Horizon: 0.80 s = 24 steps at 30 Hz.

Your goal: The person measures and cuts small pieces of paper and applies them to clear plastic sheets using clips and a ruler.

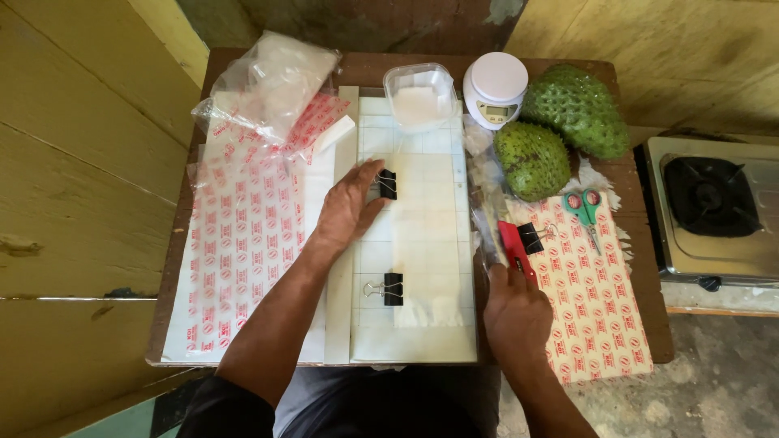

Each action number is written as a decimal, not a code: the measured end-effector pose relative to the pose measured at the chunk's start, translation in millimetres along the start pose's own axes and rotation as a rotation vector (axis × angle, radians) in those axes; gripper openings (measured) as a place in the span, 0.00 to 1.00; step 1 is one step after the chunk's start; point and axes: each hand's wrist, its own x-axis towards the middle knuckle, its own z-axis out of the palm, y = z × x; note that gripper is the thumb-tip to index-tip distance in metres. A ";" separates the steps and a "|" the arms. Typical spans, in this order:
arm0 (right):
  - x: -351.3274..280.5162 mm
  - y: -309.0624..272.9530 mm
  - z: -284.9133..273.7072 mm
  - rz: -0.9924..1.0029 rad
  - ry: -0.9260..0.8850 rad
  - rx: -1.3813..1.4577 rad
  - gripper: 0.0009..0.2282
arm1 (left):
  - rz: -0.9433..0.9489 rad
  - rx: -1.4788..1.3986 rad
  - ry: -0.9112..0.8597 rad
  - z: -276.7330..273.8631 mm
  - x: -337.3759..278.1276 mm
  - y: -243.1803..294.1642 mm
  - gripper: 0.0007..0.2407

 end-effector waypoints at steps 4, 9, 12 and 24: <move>-1.6 9.5 9.4 0.028 0.014 -0.011 0.02 | 0.040 -0.035 -0.002 -2.1 -2.1 -1.3 0.30; -12.3 15.6 17.9 0.208 0.027 0.365 0.11 | -0.036 -0.017 -0.028 2.2 -1.6 -3.2 0.30; -3.2 15.1 -3.7 0.350 -0.046 0.701 0.09 | -0.015 -0.045 -0.009 6.3 -4.4 -7.1 0.30; -7.6 9.8 -46.0 0.472 0.029 1.125 0.08 | 0.023 -0.111 0.036 -0.4 -5.3 -1.4 0.30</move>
